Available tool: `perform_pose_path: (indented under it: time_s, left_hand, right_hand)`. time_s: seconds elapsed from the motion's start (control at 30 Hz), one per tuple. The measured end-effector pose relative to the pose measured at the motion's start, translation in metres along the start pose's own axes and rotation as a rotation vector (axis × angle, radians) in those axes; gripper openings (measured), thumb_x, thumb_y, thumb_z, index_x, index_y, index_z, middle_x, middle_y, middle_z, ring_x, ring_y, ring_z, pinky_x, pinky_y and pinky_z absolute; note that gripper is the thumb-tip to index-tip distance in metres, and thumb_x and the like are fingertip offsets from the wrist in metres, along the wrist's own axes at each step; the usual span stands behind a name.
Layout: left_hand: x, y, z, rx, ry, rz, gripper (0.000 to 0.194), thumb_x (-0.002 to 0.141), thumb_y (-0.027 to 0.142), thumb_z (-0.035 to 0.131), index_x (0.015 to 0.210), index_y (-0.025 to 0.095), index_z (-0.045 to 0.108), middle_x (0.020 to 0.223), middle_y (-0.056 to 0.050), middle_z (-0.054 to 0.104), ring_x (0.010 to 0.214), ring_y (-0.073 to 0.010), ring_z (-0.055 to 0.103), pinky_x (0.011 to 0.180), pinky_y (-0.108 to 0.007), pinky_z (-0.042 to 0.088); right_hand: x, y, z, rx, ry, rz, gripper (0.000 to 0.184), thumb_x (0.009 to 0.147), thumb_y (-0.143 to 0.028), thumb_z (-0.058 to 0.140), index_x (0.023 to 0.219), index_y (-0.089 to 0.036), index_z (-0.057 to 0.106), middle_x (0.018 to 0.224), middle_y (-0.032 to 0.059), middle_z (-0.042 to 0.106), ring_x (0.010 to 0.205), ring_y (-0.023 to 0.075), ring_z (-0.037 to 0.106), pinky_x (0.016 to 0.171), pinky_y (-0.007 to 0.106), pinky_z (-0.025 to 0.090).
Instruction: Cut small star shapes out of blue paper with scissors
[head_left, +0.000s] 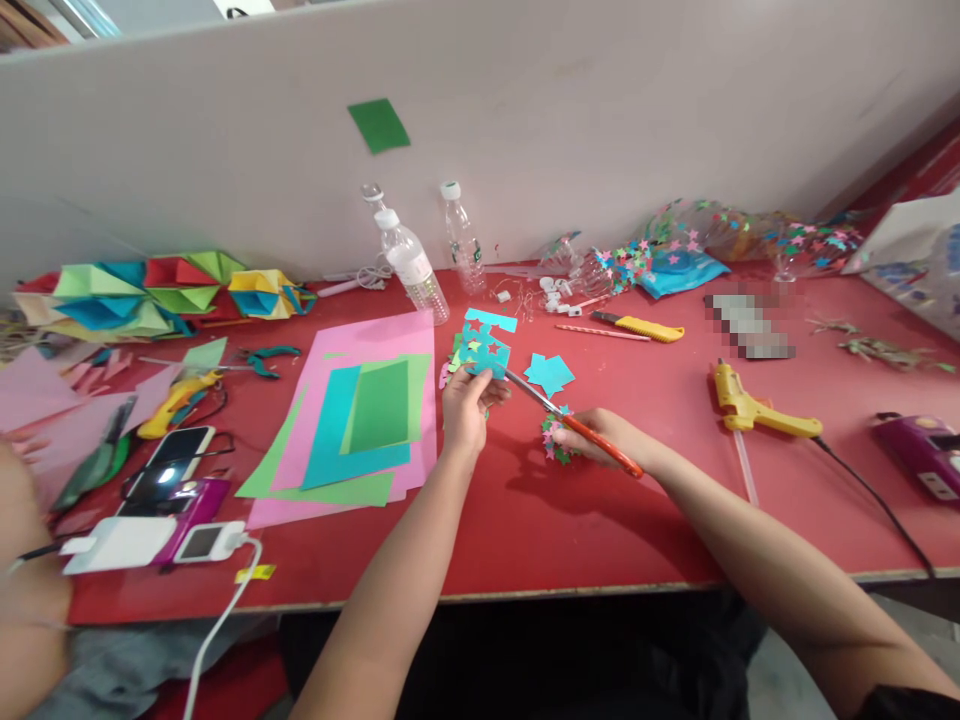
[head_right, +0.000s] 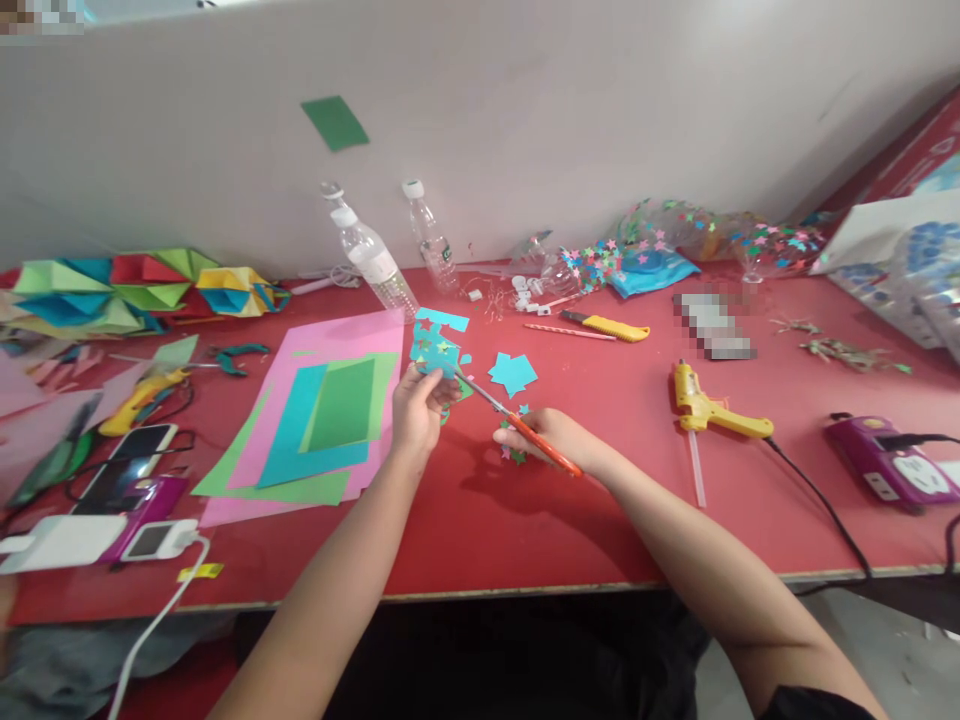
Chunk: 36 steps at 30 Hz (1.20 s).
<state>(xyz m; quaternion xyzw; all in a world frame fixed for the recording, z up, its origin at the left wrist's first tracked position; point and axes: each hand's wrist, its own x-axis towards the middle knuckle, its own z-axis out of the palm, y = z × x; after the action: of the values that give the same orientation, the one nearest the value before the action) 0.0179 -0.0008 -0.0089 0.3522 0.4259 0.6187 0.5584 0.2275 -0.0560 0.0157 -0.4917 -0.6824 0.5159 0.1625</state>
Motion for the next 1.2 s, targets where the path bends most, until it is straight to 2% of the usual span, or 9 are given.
perform_pose_path:
  time_s: [0.13,0.33,0.5,0.67,0.9,1.03,1.2]
  left_hand:
    - [0.000,0.001,0.000,0.007,-0.025,-0.013,0.030,0.066,0.037,0.075,0.078,0.017,0.056,0.057,0.001,0.068,0.048,-0.0126,0.066,0.050,-0.021,0.049]
    - [-0.001,-0.001,0.000,0.041,-0.062,-0.019,0.031,0.068,0.038,0.075,0.082,0.016,0.058,0.059,-0.001,0.070,0.052,-0.0157,0.068,0.051,-0.024,0.051]
    - [-0.001,-0.002,-0.001,0.037,-0.066,-0.022,0.032,0.068,0.039,0.075,0.082,0.016,0.058,0.059,-0.001,0.070,0.052,-0.0159,0.068,0.051,-0.024,0.052]
    - [0.000,-0.002,-0.001,-0.015,-0.068,-0.044,0.027,0.068,0.033,0.075,0.081,0.017,0.058,0.060,0.000,0.069,0.052,-0.0139,0.067,0.053,-0.023,0.052]
    - [0.002,-0.007,0.000,-0.131,-0.049,-0.158,0.024,0.068,0.031,0.076,0.075,0.017,0.057,0.060,0.002,0.066,0.052,-0.0075,0.063,0.053,-0.018,0.049]
    - [0.001,-0.007,0.001,-0.077,-0.066,-0.091,0.025,0.068,0.033,0.077,0.076,0.017,0.059,0.060,0.002,0.066,0.054,-0.0094,0.064,0.054,-0.020,0.050]
    - [0.002,-0.007,0.000,-0.008,-0.034,-0.025,0.024,0.068,0.034,0.075,0.073,0.016,0.060,0.056,0.002,0.064,0.050,-0.0092,0.061,0.050,-0.020,0.045]
  right_hand:
    - [-0.002,-0.005,0.000,0.016,0.020,0.064,0.060,0.080,-0.074,0.052,0.074,-0.015,0.064,0.058,-0.0005,0.055,0.046,0.0099,0.045,0.049,0.023,0.036]
    - [0.001,-0.003,0.003,0.029,0.033,0.045,0.060,0.079,-0.075,0.051,0.067,-0.017,0.057,0.051,-0.0031,0.047,0.044,0.0097,0.043,0.047,0.024,0.034]
    - [0.003,0.000,0.007,0.070,0.044,0.111,0.057,0.081,-0.072,0.051,0.065,-0.018,0.055,0.048,-0.0038,0.045,0.040,0.0090,0.041,0.042,0.023,0.034]
    - [0.005,0.002,0.010,0.102,0.052,0.162,0.055,0.081,-0.070,0.052,0.063,-0.019,0.050,0.051,-0.0027,0.049,0.037,0.0078,0.038,0.037,0.022,0.031]
    - [0.008,0.007,0.015,0.113,0.080,0.177,0.055,0.082,-0.070,0.053,0.062,-0.019,0.052,0.043,-0.0050,0.042,0.032,0.0077,0.035,0.036,0.023,0.030]
    - [0.009,0.008,0.016,0.101,0.087,0.194,0.056,0.081,-0.072,0.052,0.062,-0.019,0.053,0.042,-0.0045,0.042,0.032,0.0079,0.036,0.036,0.023,0.030]
    - [0.008,0.005,0.015,0.115,0.059,0.225,0.057,0.081,-0.073,0.052,0.063,-0.019,0.052,0.042,-0.0064,0.038,0.031,0.0068,0.033,0.034,0.022,0.029]
